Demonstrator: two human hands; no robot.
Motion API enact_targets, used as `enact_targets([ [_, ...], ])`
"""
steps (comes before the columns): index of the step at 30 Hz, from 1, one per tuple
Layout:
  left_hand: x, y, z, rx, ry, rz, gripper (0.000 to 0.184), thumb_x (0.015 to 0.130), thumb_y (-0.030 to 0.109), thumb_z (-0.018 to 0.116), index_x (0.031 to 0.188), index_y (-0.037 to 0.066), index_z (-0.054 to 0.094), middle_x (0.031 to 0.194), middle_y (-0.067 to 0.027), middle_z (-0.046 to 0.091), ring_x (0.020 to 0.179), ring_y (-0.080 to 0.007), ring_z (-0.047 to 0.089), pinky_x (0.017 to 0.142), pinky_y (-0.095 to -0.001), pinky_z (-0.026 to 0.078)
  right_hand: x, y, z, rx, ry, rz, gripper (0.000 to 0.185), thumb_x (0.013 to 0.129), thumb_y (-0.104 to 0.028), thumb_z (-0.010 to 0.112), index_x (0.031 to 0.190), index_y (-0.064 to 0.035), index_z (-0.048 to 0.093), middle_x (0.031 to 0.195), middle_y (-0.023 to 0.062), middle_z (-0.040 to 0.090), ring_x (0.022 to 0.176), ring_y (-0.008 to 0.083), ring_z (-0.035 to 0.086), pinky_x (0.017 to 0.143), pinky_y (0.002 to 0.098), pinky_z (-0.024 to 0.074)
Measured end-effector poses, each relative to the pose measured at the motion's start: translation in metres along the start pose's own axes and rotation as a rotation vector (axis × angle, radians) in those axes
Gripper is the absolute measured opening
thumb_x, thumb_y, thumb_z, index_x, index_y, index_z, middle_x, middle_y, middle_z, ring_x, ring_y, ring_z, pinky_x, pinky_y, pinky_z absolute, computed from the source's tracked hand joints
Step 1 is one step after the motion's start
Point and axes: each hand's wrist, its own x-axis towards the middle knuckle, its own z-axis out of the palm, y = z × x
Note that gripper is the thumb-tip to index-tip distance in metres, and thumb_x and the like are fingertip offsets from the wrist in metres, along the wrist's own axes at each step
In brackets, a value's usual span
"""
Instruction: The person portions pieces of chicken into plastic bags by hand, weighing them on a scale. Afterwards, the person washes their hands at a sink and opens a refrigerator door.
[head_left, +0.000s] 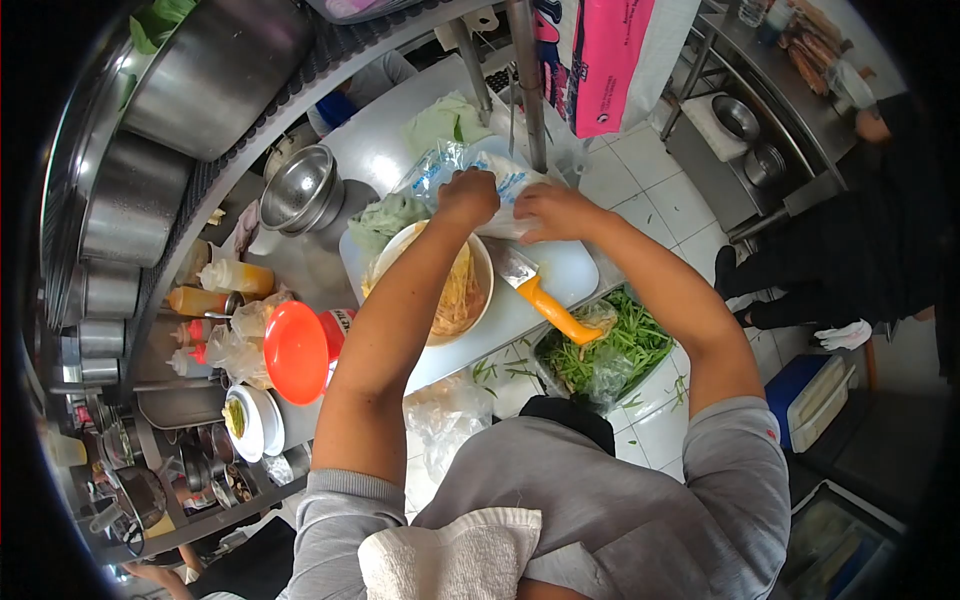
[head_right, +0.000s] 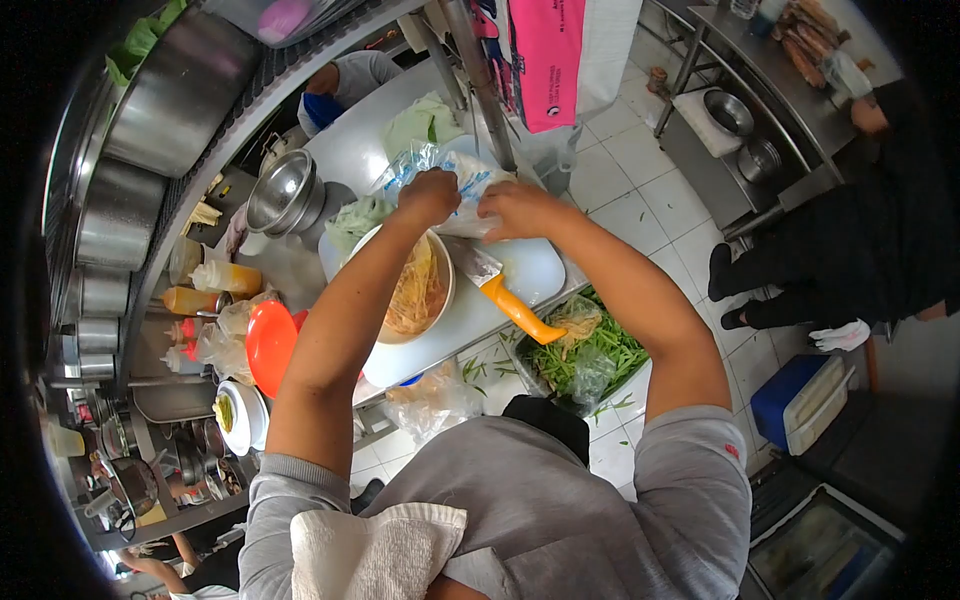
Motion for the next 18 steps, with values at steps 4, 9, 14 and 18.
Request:
enact_targets([
  [4, -0.001, 0.002, 0.0, 0.03, 0.023, -0.007, 0.03, 0.082, 0.017, 0.049, 0.11, 0.012, 0.059, 0.12, -0.0081, 0.053, 0.114, -0.0261, 0.048, 0.091, -0.0439, 0.041, -0.003, 0.007, 0.005, -0.012, 0.114, -0.019, 0.019, 0.079, -0.022, 0.062, 0.085, -0.0039, 0.064, 0.089, 0.0124, 0.061, 0.087, 0.0296, 0.059, 0.076, 0.0366, 0.047],
  [9, 0.002, -0.001, 0.005, 0.064, 0.082, 0.02, 0.03, 0.08, 0.024, 0.051, 0.104, 0.011, 0.062, 0.114, -0.0109, 0.056, 0.109, -0.0301, 0.052, 0.088, -0.0424, 0.045, 0.002, 0.021, 0.006, 0.156, 0.096, 0.135, 0.017, 0.081, -0.018, 0.06, 0.088, -0.0024, 0.063, 0.088, 0.0131, 0.062, 0.086, 0.0292, 0.06, 0.076, 0.0354, 0.0468],
  [14, 0.001, -0.002, 0.005, 0.049, 0.092, 0.015, 0.03, 0.08, 0.025, 0.052, 0.105, 0.011, 0.061, 0.115, -0.0108, 0.055, 0.109, -0.0298, 0.051, 0.088, -0.0423, 0.045, 0.003, 0.021, -0.004, 0.112, -0.005, 0.157, 0.014, 0.08, -0.013, 0.059, 0.087, -0.0017, 0.062, 0.086, 0.0129, 0.063, 0.08, 0.0259, 0.061, 0.072, 0.0335, 0.0474],
  [18, -0.006, 0.003, 0.003, 0.057, 0.108, 0.029, 0.029, 0.08, 0.024, 0.053, 0.104, 0.011, 0.061, 0.114, -0.0105, 0.055, 0.109, -0.0296, 0.051, 0.088, -0.0428, 0.045, 0.006, 0.012, -0.009, 0.127, -0.025, 0.212, 0.014, 0.08, -0.013, 0.06, 0.086, -0.0017, 0.062, 0.083, 0.0118, 0.064, 0.076, 0.0217, 0.061, 0.07, 0.0313, 0.0473],
])
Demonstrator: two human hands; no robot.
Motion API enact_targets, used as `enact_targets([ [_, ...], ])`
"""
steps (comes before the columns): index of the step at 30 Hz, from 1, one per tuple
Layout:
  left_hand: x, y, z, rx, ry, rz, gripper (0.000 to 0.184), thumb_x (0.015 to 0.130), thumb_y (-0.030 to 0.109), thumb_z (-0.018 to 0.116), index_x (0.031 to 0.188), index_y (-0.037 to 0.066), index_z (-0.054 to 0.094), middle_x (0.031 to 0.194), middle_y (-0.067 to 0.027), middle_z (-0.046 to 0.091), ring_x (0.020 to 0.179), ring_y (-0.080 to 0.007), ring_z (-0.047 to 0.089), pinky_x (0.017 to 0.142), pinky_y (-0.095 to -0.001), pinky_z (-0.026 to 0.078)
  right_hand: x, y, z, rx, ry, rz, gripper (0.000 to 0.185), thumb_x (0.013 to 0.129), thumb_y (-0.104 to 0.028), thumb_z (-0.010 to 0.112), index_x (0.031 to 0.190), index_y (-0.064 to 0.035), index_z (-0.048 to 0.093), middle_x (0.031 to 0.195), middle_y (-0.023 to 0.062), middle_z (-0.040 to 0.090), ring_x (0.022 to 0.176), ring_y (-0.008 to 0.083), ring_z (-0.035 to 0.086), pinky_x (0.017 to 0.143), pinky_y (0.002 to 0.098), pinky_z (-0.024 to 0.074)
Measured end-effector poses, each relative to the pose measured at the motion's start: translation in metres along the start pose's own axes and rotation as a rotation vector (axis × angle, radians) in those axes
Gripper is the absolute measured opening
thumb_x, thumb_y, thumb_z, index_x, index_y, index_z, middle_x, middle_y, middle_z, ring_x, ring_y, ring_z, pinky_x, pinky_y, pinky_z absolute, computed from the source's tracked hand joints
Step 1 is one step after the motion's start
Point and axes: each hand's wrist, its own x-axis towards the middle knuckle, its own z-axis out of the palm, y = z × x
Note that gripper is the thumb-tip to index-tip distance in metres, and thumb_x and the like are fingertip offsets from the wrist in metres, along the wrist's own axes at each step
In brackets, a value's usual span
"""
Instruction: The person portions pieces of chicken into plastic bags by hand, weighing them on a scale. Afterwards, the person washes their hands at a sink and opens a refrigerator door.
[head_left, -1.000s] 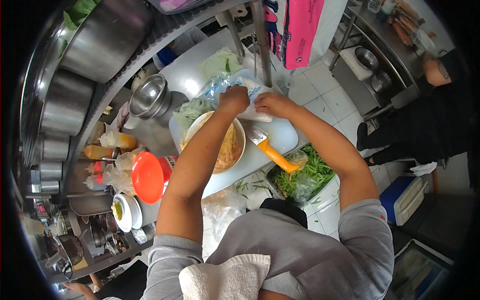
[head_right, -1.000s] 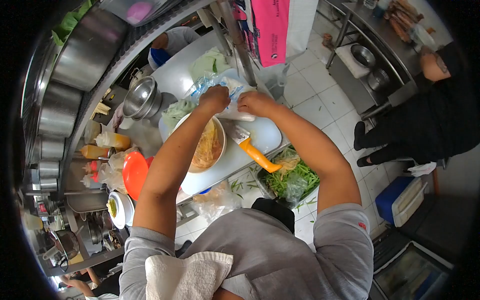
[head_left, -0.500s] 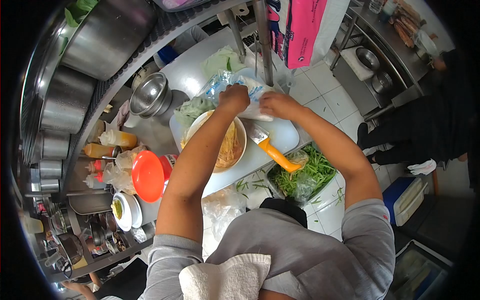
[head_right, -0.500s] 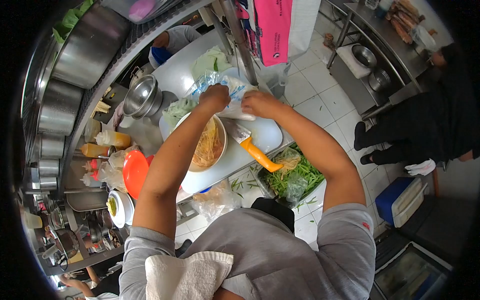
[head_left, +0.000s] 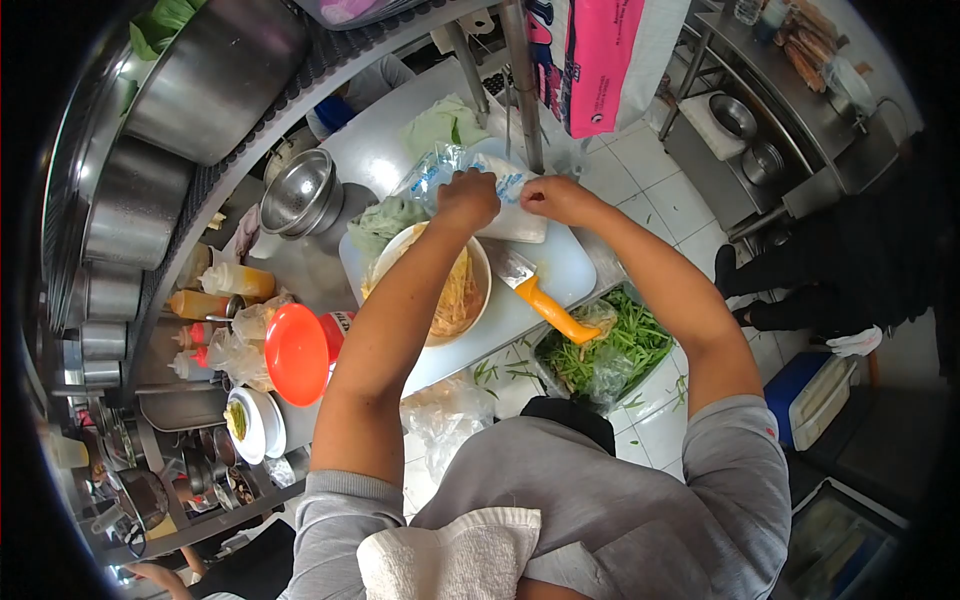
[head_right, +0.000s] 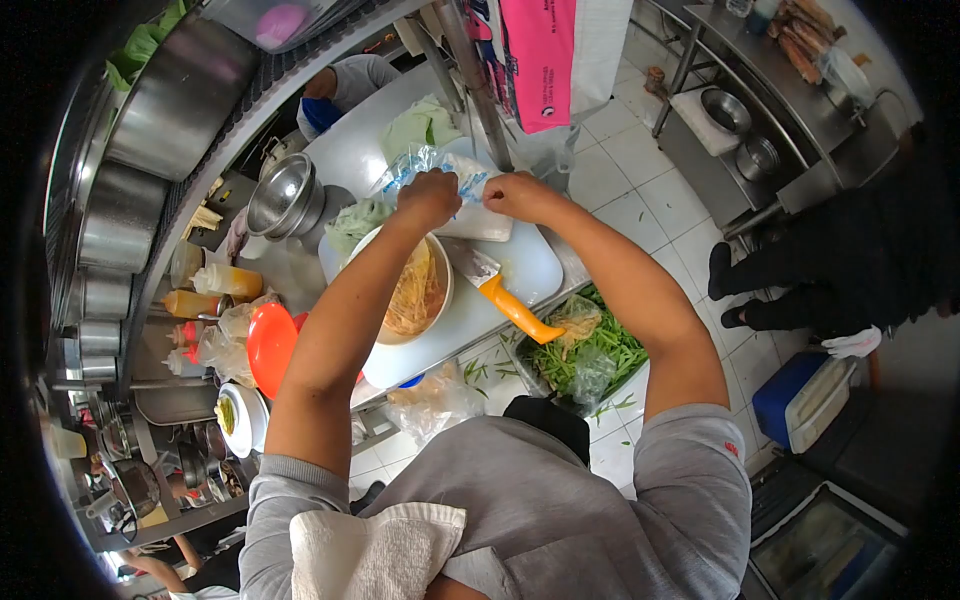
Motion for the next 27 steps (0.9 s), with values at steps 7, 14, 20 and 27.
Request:
enact_targets([
  [7, -0.008, 0.007, -0.002, -0.072, 0.094, 0.088, 0.025, 0.077, 0.021, 0.057, 0.1, 0.01, 0.059, 0.111, -0.0108, 0.055, 0.109, -0.0302, 0.05, 0.085, -0.042, 0.045, 0.006, 0.002, 0.001, 0.226, 0.184, 0.108, 0.017, 0.077, -0.019, 0.063, 0.085, -0.0044, 0.064, 0.082, 0.0116, 0.066, 0.074, 0.0225, 0.063, 0.068, 0.0325, 0.0483],
  [14, 0.0, 0.008, 0.026, -0.502, 0.323, 0.312, 0.022, 0.077, 0.021, 0.06, 0.091, 0.005, 0.06, 0.092, -0.0139, 0.061, 0.089, -0.0309, 0.059, 0.077, -0.0399, 0.047, 0.003, -0.011, -0.01, 0.5, 0.141, 0.264, 0.015, 0.079, -0.019, 0.063, 0.085, -0.0052, 0.063, 0.073, 0.0036, 0.063, 0.065, 0.0112, 0.058, 0.054, 0.0264, 0.0459],
  [20, 0.007, 0.01, 0.026, -0.453, 0.249, 0.248, 0.021, 0.081, 0.02, 0.054, 0.086, 0.001, 0.061, 0.079, -0.0194, 0.063, 0.076, -0.038, 0.06, 0.071, -0.0429, 0.047, 0.003, -0.004, -0.007, 0.491, 0.261, 0.189, 0.017, 0.083, -0.022, 0.061, 0.086, -0.0054, 0.062, 0.072, 0.0008, 0.06, 0.062, 0.0091, 0.057, 0.05, 0.0247, 0.0449],
  [27, -0.004, 0.01, 0.017, -0.402, 0.291, 0.133, 0.017, 0.08, 0.017, 0.054, 0.083, 0.002, 0.062, 0.084, -0.0191, 0.062, 0.078, -0.0372, 0.059, 0.07, -0.0421, 0.047, -0.022, -0.008, 0.011, 0.809, 0.563, 0.341, 0.024, 0.084, -0.027, 0.06, 0.088, -0.0034, 0.06, 0.077, 0.0036, 0.061, 0.061, 0.0112, 0.058, 0.049, 0.023, 0.0444],
])
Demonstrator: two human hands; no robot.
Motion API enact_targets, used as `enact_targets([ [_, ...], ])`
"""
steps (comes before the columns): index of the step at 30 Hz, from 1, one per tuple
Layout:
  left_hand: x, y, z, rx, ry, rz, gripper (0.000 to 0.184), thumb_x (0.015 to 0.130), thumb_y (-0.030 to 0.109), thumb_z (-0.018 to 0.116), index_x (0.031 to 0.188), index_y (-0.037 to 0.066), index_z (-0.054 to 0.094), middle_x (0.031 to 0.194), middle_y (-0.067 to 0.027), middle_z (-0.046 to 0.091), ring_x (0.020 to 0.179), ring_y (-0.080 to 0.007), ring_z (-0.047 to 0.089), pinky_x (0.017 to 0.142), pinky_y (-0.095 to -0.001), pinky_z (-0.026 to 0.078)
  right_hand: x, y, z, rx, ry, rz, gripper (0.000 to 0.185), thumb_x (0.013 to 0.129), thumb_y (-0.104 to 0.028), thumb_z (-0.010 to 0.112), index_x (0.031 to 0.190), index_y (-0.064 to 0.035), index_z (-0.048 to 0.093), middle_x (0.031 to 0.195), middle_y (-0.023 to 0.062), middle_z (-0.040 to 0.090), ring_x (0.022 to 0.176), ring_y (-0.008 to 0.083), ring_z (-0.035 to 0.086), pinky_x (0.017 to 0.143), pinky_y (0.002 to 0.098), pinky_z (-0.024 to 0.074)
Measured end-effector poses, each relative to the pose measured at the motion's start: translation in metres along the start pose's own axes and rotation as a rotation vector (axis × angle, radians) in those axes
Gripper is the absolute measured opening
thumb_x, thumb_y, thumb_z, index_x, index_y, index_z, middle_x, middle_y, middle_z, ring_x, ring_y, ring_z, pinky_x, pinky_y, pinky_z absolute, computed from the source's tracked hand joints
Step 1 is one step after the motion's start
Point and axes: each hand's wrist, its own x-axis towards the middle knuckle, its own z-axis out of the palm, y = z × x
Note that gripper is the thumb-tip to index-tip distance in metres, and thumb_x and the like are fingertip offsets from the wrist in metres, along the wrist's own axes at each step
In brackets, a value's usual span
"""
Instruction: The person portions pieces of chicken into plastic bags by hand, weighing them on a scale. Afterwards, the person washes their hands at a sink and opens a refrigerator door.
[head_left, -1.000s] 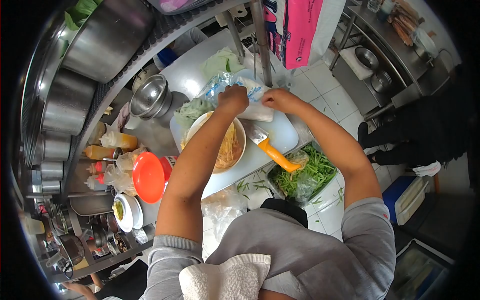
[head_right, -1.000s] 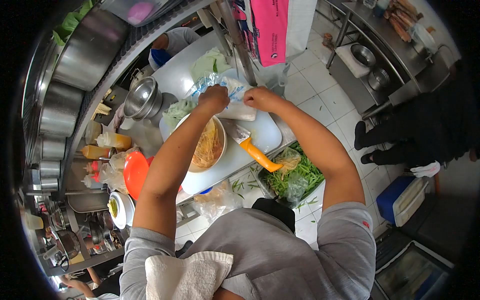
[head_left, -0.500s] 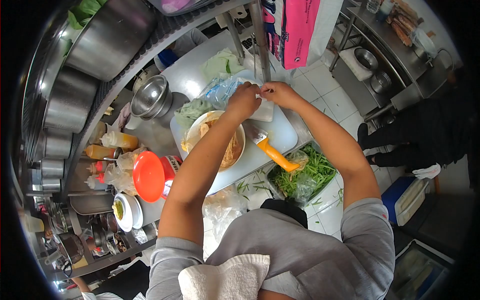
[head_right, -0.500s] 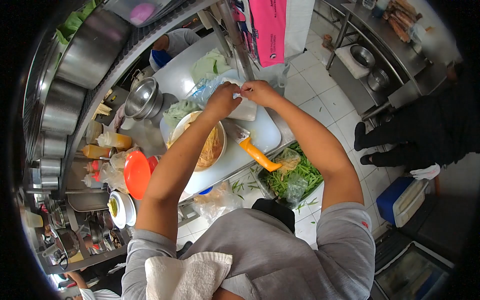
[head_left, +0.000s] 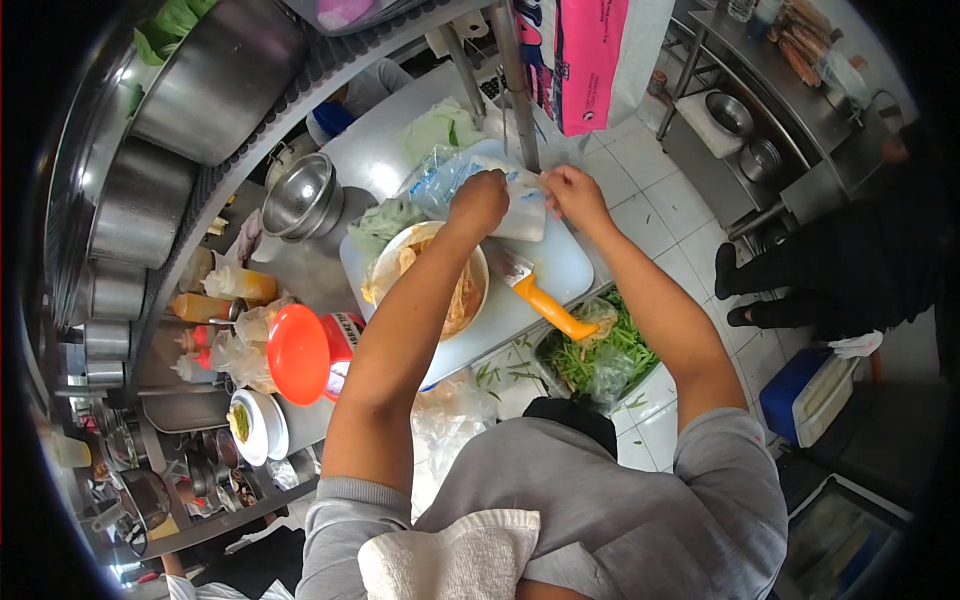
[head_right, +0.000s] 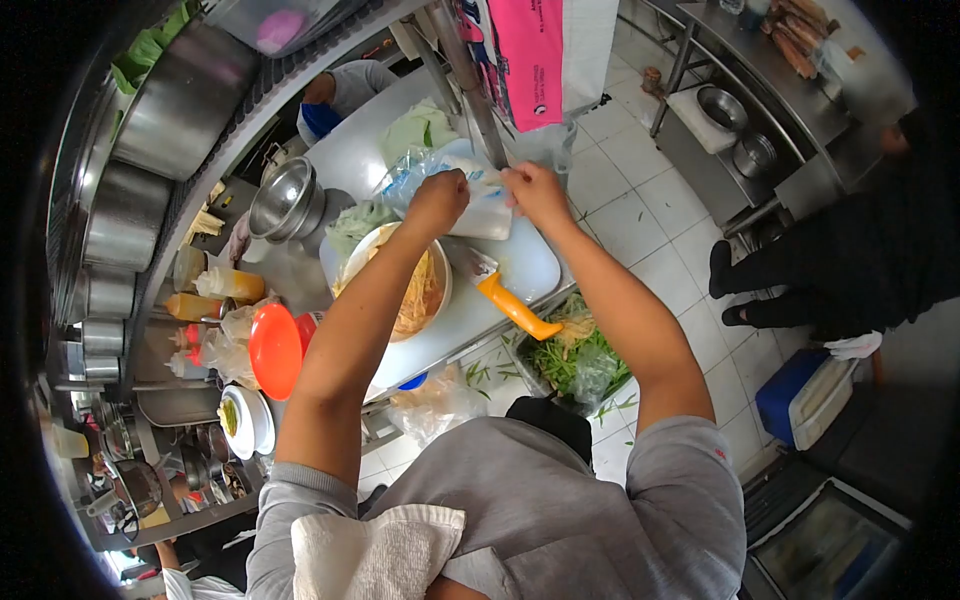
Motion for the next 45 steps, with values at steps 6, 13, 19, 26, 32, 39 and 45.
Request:
enact_targets([
  [6, -0.014, 0.005, -0.004, 0.055, -0.307, 0.113, 0.013, 0.074, 0.013, 0.059, 0.084, 0.005, 0.063, 0.087, -0.0164, 0.061, 0.086, -0.0317, 0.059, 0.074, -0.0377, 0.046, -0.027, -0.004, 0.008, 0.083, -0.148, 0.573, 0.023, 0.082, -0.03, 0.062, 0.084, -0.0068, 0.059, 0.076, 0.0023, 0.061, 0.061, 0.0111, 0.058, 0.051, 0.0235, 0.0448],
  [13, -0.004, -0.012, 0.016, 0.179, -0.402, 0.129, 0.02, 0.075, 0.011, 0.058, 0.095, 0.007, 0.061, 0.101, -0.0162, 0.057, 0.093, -0.0315, 0.058, 0.078, -0.0379, 0.046, -0.028, 0.024, 0.008, 0.166, -0.163, 0.569, 0.017, 0.082, -0.024, 0.059, 0.085, -0.0076, 0.059, 0.075, 0.0016, 0.062, 0.061, 0.0113, 0.059, 0.054, 0.0264, 0.0459],
  [19, -0.011, 0.002, 0.016, 0.175, -0.301, 0.017, 0.033, 0.077, 0.014, 0.058, 0.109, 0.012, 0.059, 0.106, -0.0135, 0.056, 0.099, -0.0317, 0.057, 0.083, -0.0396, 0.046, -0.03, 0.023, 0.01, 0.278, -0.11, 0.58, 0.018, 0.083, -0.025, 0.057, 0.089, -0.009, 0.058, 0.075, 0.0013, 0.06, 0.058, 0.0113, 0.057, 0.054, 0.0265, 0.0455],
  [26, -0.008, 0.016, 0.024, 0.402, -0.245, 0.016, 0.026, 0.08, 0.022, 0.057, 0.104, 0.012, 0.061, 0.103, -0.0112, 0.059, 0.091, -0.031, 0.061, 0.078, -0.0427, 0.049, -0.029, 0.022, 0.013, 0.263, -0.191, 0.436, 0.023, 0.082, -0.024, 0.059, 0.102, -0.0125, 0.062, 0.073, 0.0004, 0.059, 0.056, 0.0089, 0.056, 0.047, 0.0205, 0.041],
  [32, 0.01, -0.017, 0.018, 0.238, -0.15, 0.107, 0.021, 0.08, 0.024, 0.056, 0.085, 0.004, 0.063, 0.086, -0.0138, 0.064, 0.08, -0.0272, 0.064, 0.069, -0.0377, 0.051, -0.036, 0.03, 0.021, -0.492, -0.193, -0.078, 0.023, 0.074, -0.023, 0.066, 0.092, -0.0083, 0.066, 0.076, 0.0093, 0.063, 0.065, 0.0227, 0.061, 0.059, 0.0328, 0.0487],
  [39, 0.03, -0.044, 0.017, 0.046, -0.221, 0.002, 0.025, 0.081, 0.023, 0.058, 0.093, 0.002, 0.064, 0.078, -0.0138, 0.065, 0.058, -0.0223, 0.065, 0.06, -0.033, 0.05, -0.039, 0.025, 0.028, -0.487, 0.018, -0.224, 0.014, 0.073, -0.017, 0.064, 0.08, -0.0041, 0.063, 0.079, 0.0137, 0.063, 0.073, 0.0304, 0.061, 0.066, 0.0376, 0.0488],
  [45, 0.025, -0.027, 0.008, -0.088, -0.222, -0.189, 0.025, 0.082, 0.023, 0.057, 0.093, 0.001, 0.063, 0.076, -0.0126, 0.065, 0.055, -0.0212, 0.065, 0.061, -0.0319, 0.05, -0.054, 0.022, 0.025, -0.427, -0.02, -0.282, 0.008, 0.074, -0.01, 0.062, 0.076, -0.0021, 0.061, 0.076, 0.0137, 0.061, 0.071, 0.0292, 0.061, 0.065, 0.0356, 0.0483],
])
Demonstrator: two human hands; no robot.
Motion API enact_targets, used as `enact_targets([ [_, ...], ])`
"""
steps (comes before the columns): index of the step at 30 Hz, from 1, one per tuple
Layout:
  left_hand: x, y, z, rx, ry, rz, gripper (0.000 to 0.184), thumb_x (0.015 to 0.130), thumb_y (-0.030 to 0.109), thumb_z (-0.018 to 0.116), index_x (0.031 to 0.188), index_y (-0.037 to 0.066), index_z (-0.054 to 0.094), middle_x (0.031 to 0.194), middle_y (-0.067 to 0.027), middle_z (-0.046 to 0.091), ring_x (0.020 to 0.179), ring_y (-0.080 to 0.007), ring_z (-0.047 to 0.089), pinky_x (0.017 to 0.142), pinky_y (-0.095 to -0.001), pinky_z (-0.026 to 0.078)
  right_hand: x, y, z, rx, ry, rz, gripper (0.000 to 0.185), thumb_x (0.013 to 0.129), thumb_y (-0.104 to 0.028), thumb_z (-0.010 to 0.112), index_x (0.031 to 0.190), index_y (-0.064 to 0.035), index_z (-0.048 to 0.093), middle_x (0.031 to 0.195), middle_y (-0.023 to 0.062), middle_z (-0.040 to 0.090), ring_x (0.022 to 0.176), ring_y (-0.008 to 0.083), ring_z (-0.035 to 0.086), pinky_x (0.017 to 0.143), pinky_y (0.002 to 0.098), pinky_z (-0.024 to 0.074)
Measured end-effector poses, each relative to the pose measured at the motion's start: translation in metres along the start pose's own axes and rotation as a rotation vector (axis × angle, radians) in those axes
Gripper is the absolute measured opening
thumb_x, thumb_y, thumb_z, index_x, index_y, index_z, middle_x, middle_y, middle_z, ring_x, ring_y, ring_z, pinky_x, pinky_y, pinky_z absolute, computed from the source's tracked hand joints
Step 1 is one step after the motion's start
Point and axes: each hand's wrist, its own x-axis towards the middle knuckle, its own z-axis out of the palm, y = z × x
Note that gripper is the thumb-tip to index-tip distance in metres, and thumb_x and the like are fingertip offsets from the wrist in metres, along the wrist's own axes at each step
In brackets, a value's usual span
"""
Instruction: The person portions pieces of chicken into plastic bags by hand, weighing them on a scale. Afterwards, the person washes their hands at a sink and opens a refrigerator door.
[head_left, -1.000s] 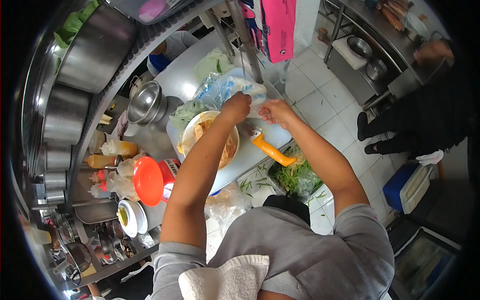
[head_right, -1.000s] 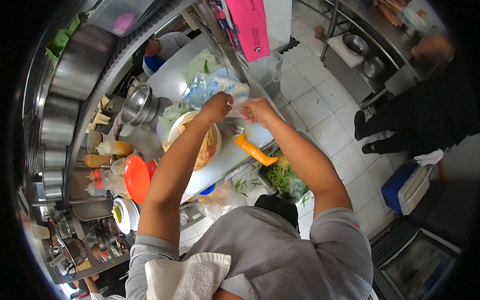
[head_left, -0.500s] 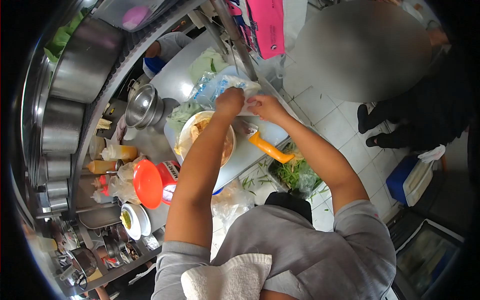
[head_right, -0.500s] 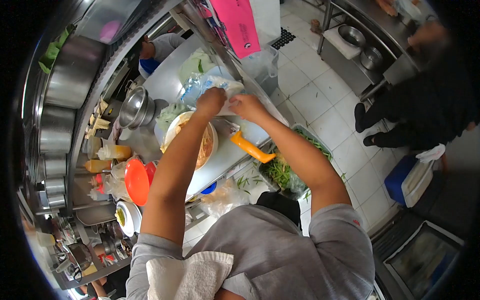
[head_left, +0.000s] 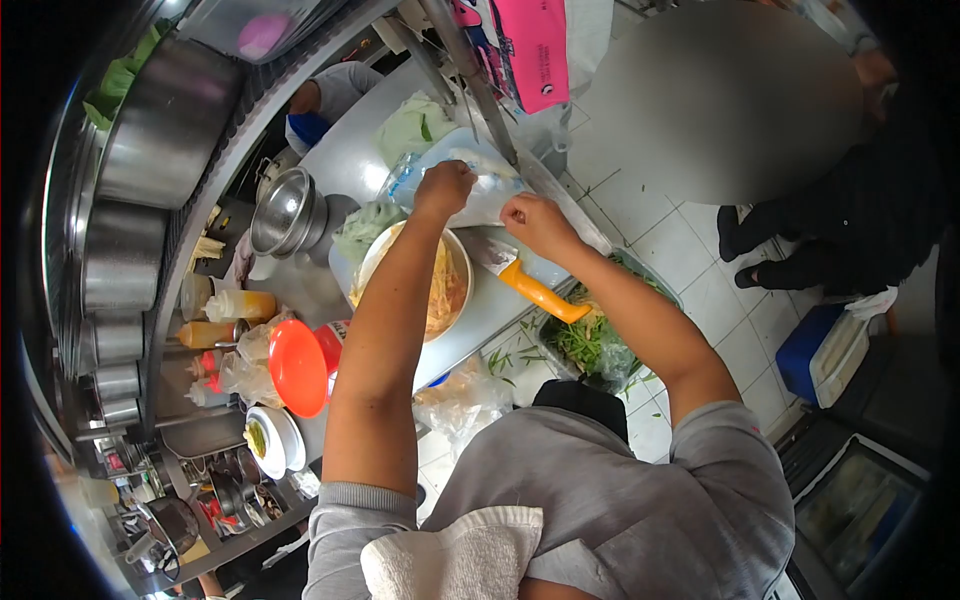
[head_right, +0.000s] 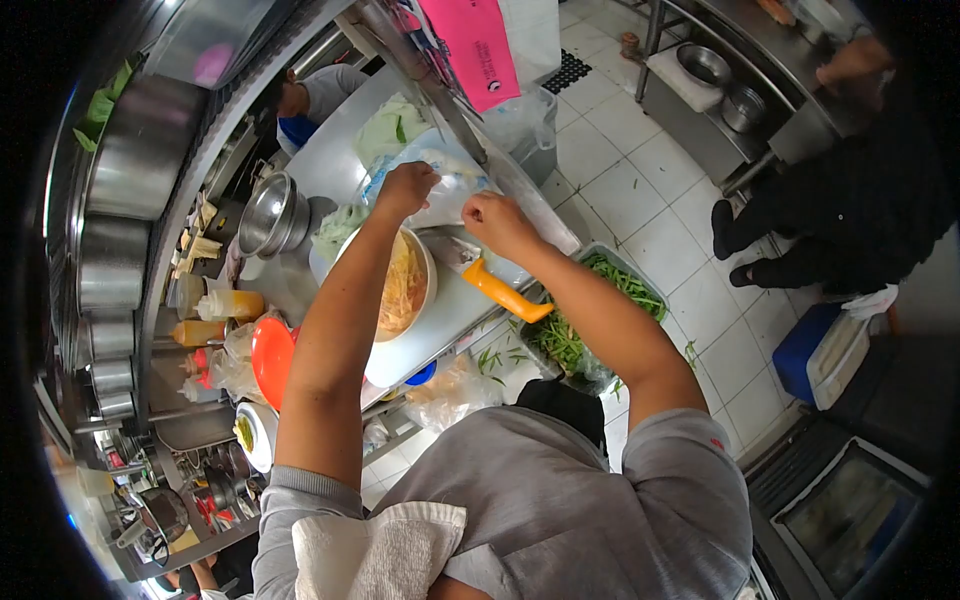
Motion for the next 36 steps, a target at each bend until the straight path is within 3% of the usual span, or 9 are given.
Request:
enact_targets([
  [12, -0.01, 0.013, -0.013, -0.051, -0.148, 0.031, 0.026, 0.081, 0.02, 0.053, 0.092, -0.002, 0.061, 0.078, -0.0128, 0.064, 0.057, -0.02, 0.065, 0.058, -0.0312, 0.049, -0.009, 0.003, -0.003, -0.003, 0.037, 0.015, 0.006, 0.075, -0.008, 0.061, 0.075, -0.0029, 0.059, 0.074, 0.0117, 0.058, 0.067, 0.0284, 0.059, 0.063, 0.0362, 0.0479],
  [15, -0.014, 0.017, -0.022, -0.089, -0.172, -0.024, 0.026, 0.08, 0.021, 0.054, 0.091, -0.002, 0.06, 0.076, -0.0125, 0.063, 0.056, -0.0185, 0.065, 0.056, -0.0307, 0.049, -0.004, -0.004, -0.012, -0.139, 0.099, 0.142, 0.008, 0.075, -0.011, 0.063, 0.077, -0.0033, 0.059, 0.074, 0.0109, 0.058, 0.066, 0.0272, 0.059, 0.062, 0.0358, 0.0479],
  [17, -0.017, 0.018, -0.025, -0.099, -0.19, -0.041, 0.027, 0.079, 0.021, 0.055, 0.091, -0.003, 0.06, 0.075, -0.0123, 0.063, 0.056, -0.0178, 0.064, 0.054, -0.0303, 0.049, 0.002, -0.006, -0.014, -0.13, 0.246, -0.023, 0.012, 0.075, -0.013, 0.066, 0.079, -0.0033, 0.059, 0.077, 0.01, 0.058, 0.067, 0.0256, 0.059, 0.062, 0.035, 0.0477],
  [19, -0.019, 0.018, -0.028, -0.149, -0.172, -0.014, 0.03, 0.076, 0.025, 0.055, 0.086, -0.002, 0.061, 0.076, -0.0137, 0.064, 0.06, -0.0201, 0.066, 0.062, -0.0308, 0.049, 0.007, -0.014, -0.01, -0.071, 0.211, 0.016, 0.015, 0.075, -0.015, 0.067, 0.08, -0.0031, 0.059, 0.079, 0.0094, 0.057, 0.067, 0.0243, 0.059, 0.062, 0.0343, 0.0476],
  [21, -0.021, 0.021, -0.033, -0.167, -0.204, -0.024, 0.029, 0.076, 0.025, 0.055, 0.086, -0.002, 0.061, 0.076, -0.0135, 0.063, 0.06, -0.02, 0.066, 0.061, -0.0308, 0.049, 0.013, -0.014, -0.003, 0.031, 0.211, -0.053, 0.014, 0.076, -0.014, 0.067, 0.084, -0.0048, 0.06, 0.079, 0.0068, 0.058, 0.062, 0.0189, 0.056, 0.06, 0.0302, 0.0467],
  [24, -0.019, 0.018, -0.036, -0.181, -0.22, -0.013, 0.03, 0.077, 0.025, 0.055, 0.087, -0.002, 0.061, 0.076, -0.013, 0.063, 0.061, -0.0199, 0.066, 0.06, -0.0306, 0.049, 0.022, -0.006, 0.001, -0.016, 0.178, -0.076, 0.017, 0.074, -0.015, 0.067, 0.083, -0.0038, 0.059, 0.082, 0.0088, 0.058, 0.065, 0.0237, 0.059, 0.061, 0.0335, 0.0475],
  [31, -0.027, 0.014, -0.036, -0.279, -0.234, 0.016, 0.03, 0.078, 0.024, 0.054, 0.092, -0.001, 0.059, 0.084, -0.0138, 0.062, 0.062, -0.0195, 0.065, 0.058, -0.0301, 0.047, 0.032, -0.008, 0.002, 0.076, 0.132, 0.081, 0.02, 0.073, -0.02, 0.069, 0.084, -0.0056, 0.06, 0.087, 0.0095, 0.06, 0.072, 0.0251, 0.059, 0.065, 0.0341, 0.0472],
  [34, -0.03, 0.014, -0.031, -0.239, -0.241, 0.062, 0.025, 0.078, 0.023, 0.056, 0.092, 0.001, 0.058, 0.071, -0.0065, 0.059, 0.058, -0.0134, 0.06, 0.052, -0.0251, 0.045, 0.033, -0.004, 0.005, -0.016, 0.157, -0.063, 0.02, 0.073, -0.022, 0.068, 0.084, -0.0059, 0.061, 0.087, 0.0095, 0.06, 0.077, 0.0251, 0.059, 0.069, 0.0346, 0.0466],
  [36, -0.03, 0.014, -0.034, -0.246, -0.248, 0.067, 0.028, 0.078, 0.024, 0.057, 0.095, 0.002, 0.058, 0.073, -0.006, 0.059, 0.058, -0.0133, 0.06, 0.054, -0.0254, 0.045, 0.033, -0.002, 0.002, -0.221, 0.151, -0.108, 0.024, 0.077, -0.018, 0.066, 0.094, -0.0037, 0.059, 0.088, 0.0078, 0.061, 0.073, 0.0169, 0.058, 0.064, 0.0287, 0.0462],
])
